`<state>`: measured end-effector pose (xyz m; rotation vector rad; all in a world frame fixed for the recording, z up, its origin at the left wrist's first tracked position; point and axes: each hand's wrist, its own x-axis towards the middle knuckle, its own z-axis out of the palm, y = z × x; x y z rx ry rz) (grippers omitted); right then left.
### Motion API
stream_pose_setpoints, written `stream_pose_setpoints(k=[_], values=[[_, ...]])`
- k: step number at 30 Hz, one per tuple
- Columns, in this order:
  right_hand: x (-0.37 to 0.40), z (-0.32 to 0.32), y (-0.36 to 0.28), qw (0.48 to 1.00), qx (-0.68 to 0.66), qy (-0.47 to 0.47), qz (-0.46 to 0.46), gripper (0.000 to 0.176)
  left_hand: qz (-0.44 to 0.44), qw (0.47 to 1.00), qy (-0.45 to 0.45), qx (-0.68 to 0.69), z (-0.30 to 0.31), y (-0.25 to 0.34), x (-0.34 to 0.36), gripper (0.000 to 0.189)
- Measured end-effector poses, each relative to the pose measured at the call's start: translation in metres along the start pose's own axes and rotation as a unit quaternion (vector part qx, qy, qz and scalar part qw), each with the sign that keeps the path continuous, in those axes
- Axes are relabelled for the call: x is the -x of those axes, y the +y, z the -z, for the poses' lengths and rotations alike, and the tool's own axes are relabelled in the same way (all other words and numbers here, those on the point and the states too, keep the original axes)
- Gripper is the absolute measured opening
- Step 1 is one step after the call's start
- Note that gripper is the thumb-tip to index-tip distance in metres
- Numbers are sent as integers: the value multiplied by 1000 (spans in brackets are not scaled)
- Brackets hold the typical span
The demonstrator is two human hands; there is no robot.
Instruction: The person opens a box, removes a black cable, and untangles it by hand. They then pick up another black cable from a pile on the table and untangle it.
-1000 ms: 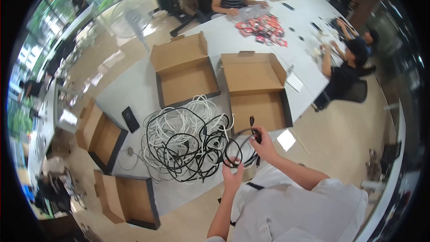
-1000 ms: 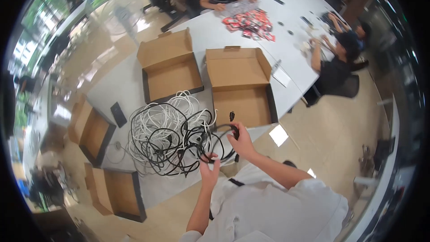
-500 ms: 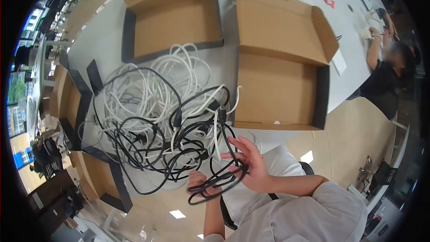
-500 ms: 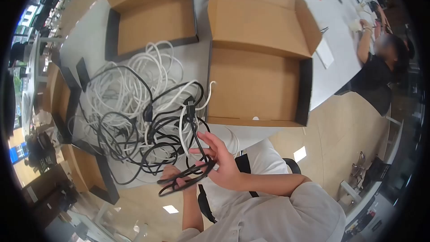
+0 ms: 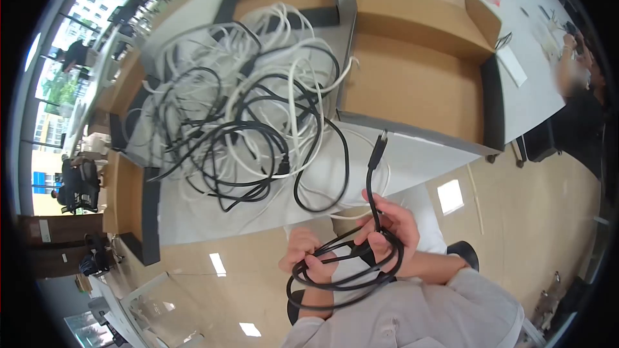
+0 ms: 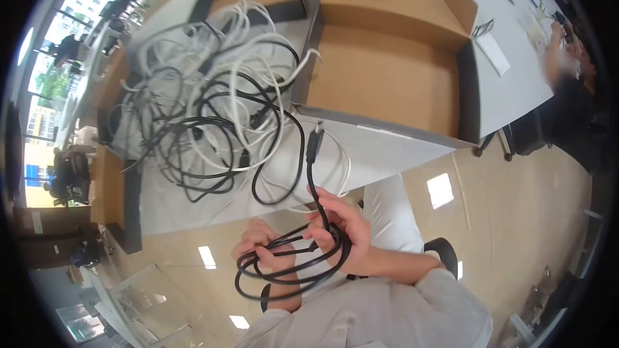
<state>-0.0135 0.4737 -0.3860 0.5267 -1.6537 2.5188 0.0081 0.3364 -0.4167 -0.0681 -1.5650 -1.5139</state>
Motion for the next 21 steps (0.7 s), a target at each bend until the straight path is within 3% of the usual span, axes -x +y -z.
stream_pose_setpoints(k=[2,4,7,8,9,11,13,15,17,20,21], values=[[6,-10,-34,997,-17,37,-71,45,70,995,54,45,1,25,8,30],[11,-15,-62,989,-24,58,-137,42,77,997,-2,25,8,53,12,35],[19,-9,-84,970,-25,82,-226,41,79,976,-182,-85,44,68,28,57],[24,-4,-86,972,-13,82,-221,38,44,963,-248,-99,51,67,24,66],[27,3,-84,973,-1,85,-216,36,-79,951,-251,-165,47,69,12,76],[32,17,-87,973,-28,99,-206,32,-124,956,-167,-206,56,71,8,62],[40,31,-93,967,-107,122,-198,28,41,988,43,-144,91,30,21,64],[45,37,-98,974,-136,77,-166,27,243,918,308,-49,121,9,0,66],[52,36,-104,971,-143,65,-179,24,371,859,353,15,179,-49,-1,72],[55,26,-102,954,-163,61,-245,25,525,696,437,221,195,-56,-43,77],[55,22,-96,955,-154,50,-250,24,500,707,428,259,201,-63,-53,77]])
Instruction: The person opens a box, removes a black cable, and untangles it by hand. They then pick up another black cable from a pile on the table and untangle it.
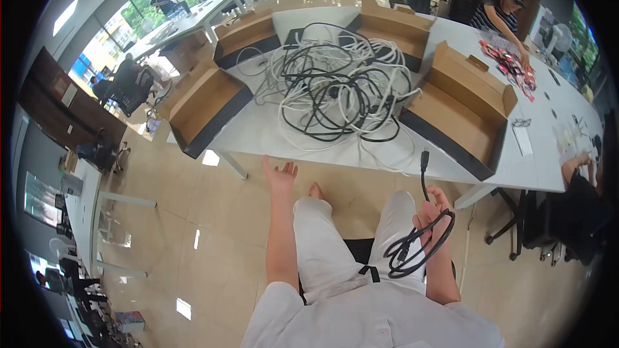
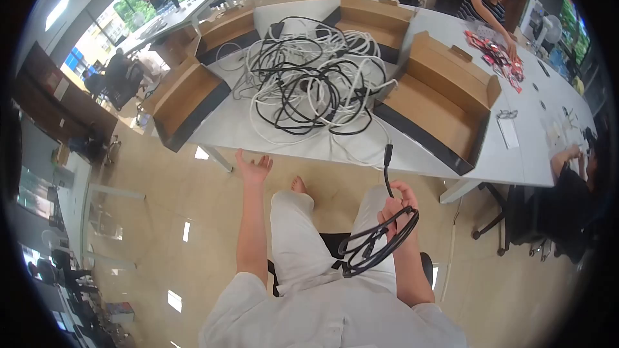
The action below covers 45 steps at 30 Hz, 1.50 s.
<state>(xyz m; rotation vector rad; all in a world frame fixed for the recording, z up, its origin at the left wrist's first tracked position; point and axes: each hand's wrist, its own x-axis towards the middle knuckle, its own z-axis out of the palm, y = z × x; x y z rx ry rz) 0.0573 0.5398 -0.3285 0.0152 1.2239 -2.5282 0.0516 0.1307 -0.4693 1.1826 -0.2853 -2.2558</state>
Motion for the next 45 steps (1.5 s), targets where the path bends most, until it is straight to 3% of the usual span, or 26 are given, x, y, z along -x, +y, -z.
stream_pose_setpoints(k=[2,4,5,6,8,9,11,14,20,25,31,33,37,41,45], values=[[-5,-8,10,1000,18,-10,-16,24,-15,996,-66,63,-3,9,-24,78],[-14,-19,25,999,12,-17,-42,25,-7,943,-320,90,-4,19,-41,71],[-17,-31,30,996,59,16,-57,27,-86,946,-313,23,-1,14,-30,64],[-17,-45,32,993,49,58,-93,28,-57,953,-296,32,1,17,-38,57],[-24,-46,49,995,68,3,-67,31,-1,965,-258,55,4,21,-55,42],[-28,-56,56,995,75,13,-63,32,-140,951,-277,12,2,24,-22,41],[-31,-81,64,993,62,-73,-68,31,15,961,-240,139,-1,12,-85,36],[-22,-104,81,987,48,-126,-87,30,-13,965,-214,148,-3,23,-45,27],[-41,-115,89,979,69,-172,-80,29,-5,963,-233,138,-8,19,-43,25],[-58,-138,88,981,65,-153,-99,28,34,961,-246,123,-4,21,-47,30],[-69,-164,90,989,72,-105,-75,27,60,975,-194,88,-7,27,-33,36],[-78,-166,91,989,46,-103,-97,27,76,965,-240,67,0,28,-41,40],[-96,-172,94,989,29,-110,-94,30,118,965,-233,-6,-5,47,-24,42],[-112,-173,98,993,-2,-110,-53,27,155,960,-229,-38,13,62,-51,23],[-121,-180,100,996,-16,-86,3,26,180,948,-236,-113,17,79,-55,17]])
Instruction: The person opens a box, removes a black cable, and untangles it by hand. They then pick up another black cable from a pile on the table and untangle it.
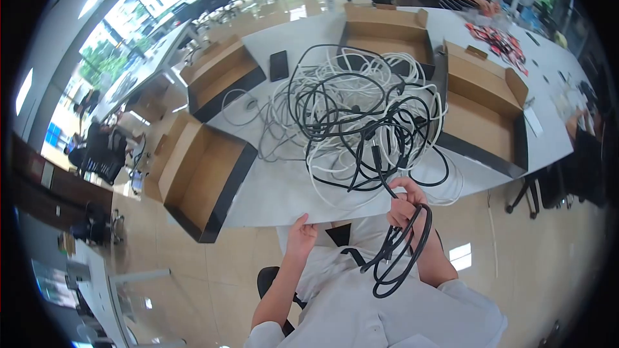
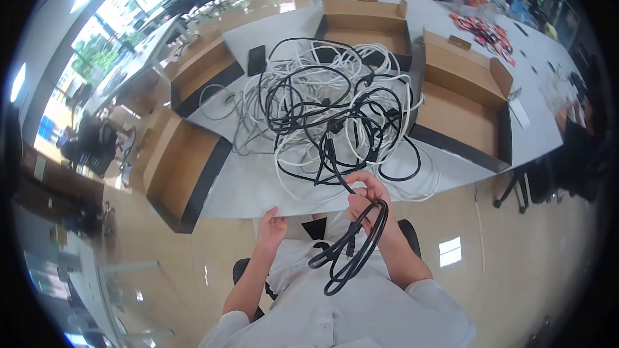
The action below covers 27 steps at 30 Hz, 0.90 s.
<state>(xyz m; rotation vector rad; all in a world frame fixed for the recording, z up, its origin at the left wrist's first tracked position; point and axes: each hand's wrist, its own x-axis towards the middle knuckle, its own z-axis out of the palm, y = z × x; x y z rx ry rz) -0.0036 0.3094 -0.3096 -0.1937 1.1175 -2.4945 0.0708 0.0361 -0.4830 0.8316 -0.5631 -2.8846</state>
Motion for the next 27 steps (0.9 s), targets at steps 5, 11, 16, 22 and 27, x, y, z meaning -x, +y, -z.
stream_pose_setpoints(k=[5,11,16,22,27], values=[[-14,-15,15,998,-8,55,23,25,53,997,19,-60,-8,16,10,19],[-33,-36,47,995,74,55,40,25,290,864,-151,-382,-38,62,63,49],[-58,-55,74,989,139,49,24,26,-149,798,-227,-538,-49,101,56,62],[-86,-81,90,973,217,49,63,35,-219,787,-351,-458,-128,114,26,98],[-107,-74,97,937,331,-18,107,37,-10,694,-485,-533,-138,144,6,76]])
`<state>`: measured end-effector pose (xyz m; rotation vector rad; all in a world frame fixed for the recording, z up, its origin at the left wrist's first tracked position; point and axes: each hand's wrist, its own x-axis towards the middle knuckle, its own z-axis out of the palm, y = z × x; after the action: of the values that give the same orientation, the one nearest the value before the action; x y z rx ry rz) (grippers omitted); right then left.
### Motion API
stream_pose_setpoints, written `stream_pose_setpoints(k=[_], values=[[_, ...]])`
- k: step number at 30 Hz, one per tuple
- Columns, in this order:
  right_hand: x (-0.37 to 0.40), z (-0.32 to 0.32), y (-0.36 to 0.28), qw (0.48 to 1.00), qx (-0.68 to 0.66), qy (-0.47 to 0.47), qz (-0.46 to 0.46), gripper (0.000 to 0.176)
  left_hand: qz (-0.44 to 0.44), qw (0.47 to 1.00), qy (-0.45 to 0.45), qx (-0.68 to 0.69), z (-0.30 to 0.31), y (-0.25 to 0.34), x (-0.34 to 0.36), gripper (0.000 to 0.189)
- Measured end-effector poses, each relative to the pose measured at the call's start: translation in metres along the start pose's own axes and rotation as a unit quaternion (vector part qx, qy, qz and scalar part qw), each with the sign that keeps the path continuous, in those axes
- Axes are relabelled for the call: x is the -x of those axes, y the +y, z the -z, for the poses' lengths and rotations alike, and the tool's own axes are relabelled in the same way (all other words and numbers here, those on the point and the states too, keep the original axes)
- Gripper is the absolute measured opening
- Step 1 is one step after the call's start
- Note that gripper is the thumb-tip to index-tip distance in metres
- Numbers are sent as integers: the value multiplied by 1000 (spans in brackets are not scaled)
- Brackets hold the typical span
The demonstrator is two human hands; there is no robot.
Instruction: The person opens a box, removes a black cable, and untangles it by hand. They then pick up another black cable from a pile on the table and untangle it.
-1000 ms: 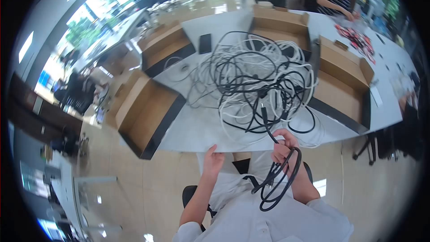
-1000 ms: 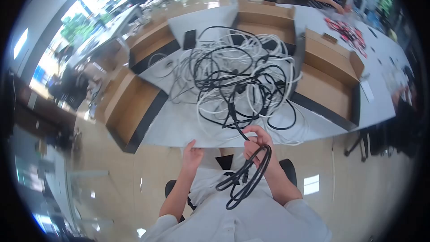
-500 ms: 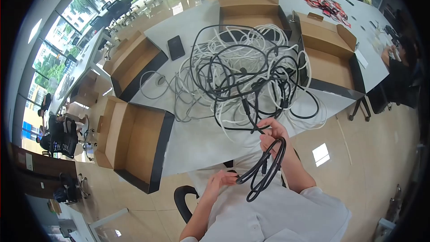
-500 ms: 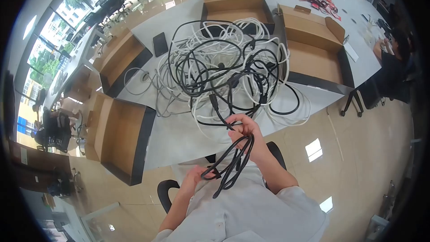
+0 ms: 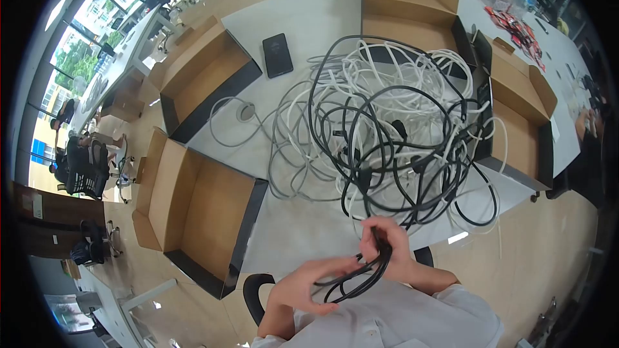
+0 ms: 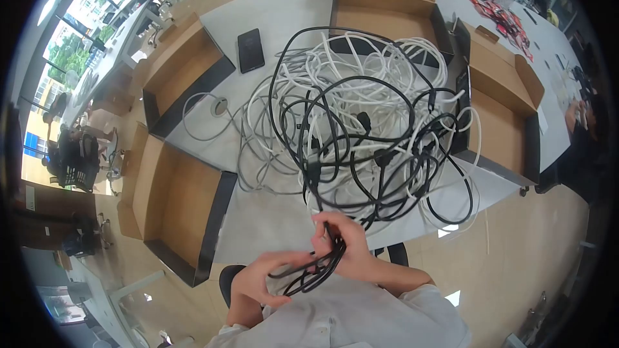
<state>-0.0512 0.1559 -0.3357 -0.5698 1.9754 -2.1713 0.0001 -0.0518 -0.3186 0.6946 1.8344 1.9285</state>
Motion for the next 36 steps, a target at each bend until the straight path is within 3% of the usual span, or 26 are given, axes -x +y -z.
stream_pose_setpoints(k=[1,2,5,6,9,13,17,19,20,23,24,25,27,28,29,31,33,34,35,36], values=[[-5,2,-1,999,35,-25,4,37,23,998,-56,-22,4,-1,2,70],[-7,2,-5,997,57,-42,1,36,102,991,-81,-14,8,0,4,48],[-8,3,-5,994,59,-84,-26,36,125,991,-18,-41,11,1,-7,34],[-10,4,-6,995,59,-74,-1,38,81,995,56,-31,8,2,-13,30],[-10,12,-15,990,71,-119,-39,38,73,987,143,5,7,-12,-5,30],[14,21,-19,991,84,-106,-19,42,6,984,171,-39,-17,-25,-7,27],[45,40,-32,989,110,-93,-25,45,-42,964,255,-66,-68,-22,-14,14],[63,51,-38,989,106,-103,-13,56,-31,947,311,-78,-97,-12,-18,13],[72,56,-43,991,83,-104,-16,61,-47,949,293,-104,-105,-9,-16,16],[102,70,-47,988,71,-128,42,75,-162,924,305,-162,-123,-18,1,26],[109,78,-52,986,81,-129,61,76,-164,918,321,-167,-128,-14,5,20],[117,85,-56,984,92,-129,80,77,-178,898,392,-94,-137,-12,8,20],[134,102,-40,991,66,-90,75,62,-203,830,517,54,-147,-16,12,21],[144,117,-19,993,70,-67,66,57,-216,825,519,57,-144,-18,17,21],[154,129,3,995,74,-44,56,52,-228,821,520,61,-135,-21,24,23],[172,144,47,982,-113,52,-143,38,-242,805,533,91,-130,-13,23,22],[174,149,54,916,-248,102,-299,28,-246,777,562,142,-132,7,11,17],[172,149,50,882,-292,107,-354,25,-282,791,513,178,-128,9,10,6],[168,148,49,842,-335,113,-408,23,-278,803,516,108,-128,13,6,4],[161,149,50,837,-384,128,-368,22,-272,812,515,39,-127,18,-1,4]])
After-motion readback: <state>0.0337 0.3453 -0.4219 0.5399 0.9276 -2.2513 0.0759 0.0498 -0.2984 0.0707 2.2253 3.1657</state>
